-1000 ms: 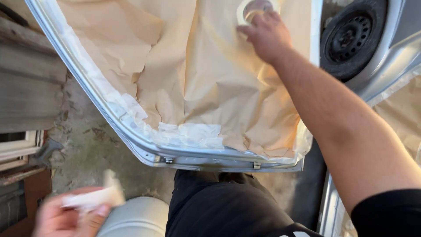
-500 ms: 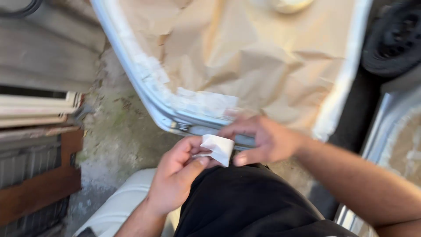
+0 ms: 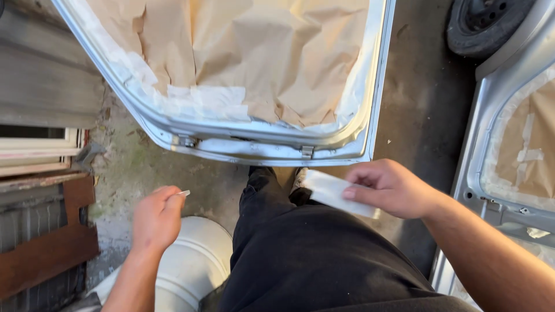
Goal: The person uses masking tape to secure a large sheet of brown paper over a silver car door. They repeatedly tear off strips of tape and apply them along the edges and corners of the door to hold the paper in place.
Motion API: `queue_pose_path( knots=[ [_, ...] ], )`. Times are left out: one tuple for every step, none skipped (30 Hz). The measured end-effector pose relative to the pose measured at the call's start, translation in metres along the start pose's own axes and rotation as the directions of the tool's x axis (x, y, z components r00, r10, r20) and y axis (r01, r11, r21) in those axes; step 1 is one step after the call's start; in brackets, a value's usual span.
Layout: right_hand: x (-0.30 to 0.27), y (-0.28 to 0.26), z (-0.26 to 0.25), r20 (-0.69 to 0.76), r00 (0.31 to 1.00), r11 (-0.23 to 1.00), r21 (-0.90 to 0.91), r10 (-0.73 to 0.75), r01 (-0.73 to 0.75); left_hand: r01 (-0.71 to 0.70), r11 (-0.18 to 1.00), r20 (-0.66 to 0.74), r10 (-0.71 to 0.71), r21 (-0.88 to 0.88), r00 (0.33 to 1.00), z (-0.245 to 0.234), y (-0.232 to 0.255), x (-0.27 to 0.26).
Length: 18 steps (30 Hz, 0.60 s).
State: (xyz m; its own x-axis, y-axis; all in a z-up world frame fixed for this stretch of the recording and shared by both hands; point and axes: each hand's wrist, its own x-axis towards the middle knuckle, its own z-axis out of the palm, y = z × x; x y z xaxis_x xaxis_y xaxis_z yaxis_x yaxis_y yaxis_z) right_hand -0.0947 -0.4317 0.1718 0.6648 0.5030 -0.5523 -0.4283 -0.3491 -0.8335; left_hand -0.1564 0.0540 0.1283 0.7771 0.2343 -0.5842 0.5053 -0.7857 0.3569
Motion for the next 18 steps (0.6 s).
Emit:
queue_pose_path(
  knots=[
    [-0.006, 0.007, -0.001, 0.008, 1.000, 1.000, 0.000, -0.002, 0.002, 0.007, 1.000, -0.004, -0.007, 0.000, 1.000, 0.026, -0.022, 0.009],
    [-0.011, 0.014, -0.002, -0.039, 0.999, 1.000, -0.004, 0.015, -0.016, 0.052, 0.996, 0.068, -0.057, 0.072, 0.996, 0.051, -0.045, 0.017],
    [-0.017, 0.021, -0.003, -0.088, 0.996, 0.999, -0.005, 0.034, -0.034, 0.089, 0.985, 0.138, -0.109, 0.146, 0.984, 0.076, -0.067, 0.027],
    [-0.017, 0.025, -0.005, -0.083, 0.996, 0.999, -0.005, 0.032, -0.033, 0.094, 0.985, 0.135, -0.114, 0.147, 0.984, 0.094, -0.082, 0.026],
    [-0.020, 0.030, -0.005, -0.116, 0.993, 1.000, -0.015, 0.024, -0.026, 0.108, 0.982, 0.180, -0.136, 0.154, 0.974, 0.113, -0.098, 0.025],
    [-0.022, 0.034, -0.005, -0.149, 0.989, 0.999, -0.025, 0.015, -0.019, 0.123, 0.979, 0.223, -0.158, 0.162, 0.962, 0.132, -0.113, 0.025],
    [-0.023, 0.034, -0.004, -0.153, 0.988, 1.000, -0.025, 0.014, -0.018, 0.119, 0.980, 0.223, -0.154, 0.163, 0.963, 0.148, -0.127, 0.027],
    [-0.024, 0.034, -0.004, -0.171, 0.985, 1.000, -0.014, 0.001, -0.004, 0.150, 0.947, 0.206, -0.213, 0.285, 0.955, 0.163, -0.141, 0.029],
    [-0.024, 0.033, -0.004, -0.185, 0.983, 1.000, -0.006, -0.012, 0.011, 0.183, 0.898, 0.179, -0.273, 0.400, 0.945, 0.177, -0.156, 0.031],
    [-0.024, 0.030, -0.003, -0.185, 0.983, 1.000, -0.007, -0.015, 0.014, 0.184, 0.898, 0.177, -0.272, 0.400, 0.946, 0.176, -0.150, 0.024],
    [-0.024, 0.027, -0.003, -0.195, 0.980, 0.999, -0.031, -0.029, 0.024, 0.174, 0.888, 0.229, -0.292, 0.426, 0.929, 0.175, -0.144, 0.017],
    [-0.024, 0.025, -0.002, -0.206, 0.978, 0.998, -0.055, -0.044, 0.033, 0.163, 0.877, 0.279, -0.312, 0.452, 0.908, 0.174, -0.139, 0.011],
    [-0.025, 0.025, -0.002, -0.202, 0.978, 0.998, -0.054, -0.045, 0.035, 0.166, 0.876, 0.277, -0.315, 0.452, 0.908, 0.179, -0.144, 0.009],
    [-0.025, 0.026, -0.001, -0.207, 0.977, 0.997, -0.076, -0.050, 0.035, 0.171, 0.891, 0.314, -0.320, 0.420, 0.894, 0.183, -0.149, 0.007],
    [-0.023, 0.025, -0.002, -0.212, 0.976, 0.994, -0.100, -0.058, 0.038, 0.177, 0.905, 0.349, -0.321, 0.386, 0.881, 0.187, -0.153, 0.006],
    [-0.024, 0.025, -0.001, -0.209, 0.976, 0.994, -0.100, -0.062, 0.042, 0.181, 0.905, 0.345, -0.323, 0.386, 0.881, 0.185, -0.149, 0.004],
    [-0.025, 0.025, 0.001, -0.215, 0.975, 0.996, -0.085, -0.056, 0.038, 0.167, 0.900, 0.357, -0.322, 0.402, 0.877, 0.182, -0.146, 0.001],
    [-0.025, 0.026, 0.002, -0.220, 0.974, 0.997, -0.070, -0.049, 0.034, 0.154, 0.896, 0.368, -0.321, 0.417, 0.872, 0.180, -0.142, -0.002]
  ],
)
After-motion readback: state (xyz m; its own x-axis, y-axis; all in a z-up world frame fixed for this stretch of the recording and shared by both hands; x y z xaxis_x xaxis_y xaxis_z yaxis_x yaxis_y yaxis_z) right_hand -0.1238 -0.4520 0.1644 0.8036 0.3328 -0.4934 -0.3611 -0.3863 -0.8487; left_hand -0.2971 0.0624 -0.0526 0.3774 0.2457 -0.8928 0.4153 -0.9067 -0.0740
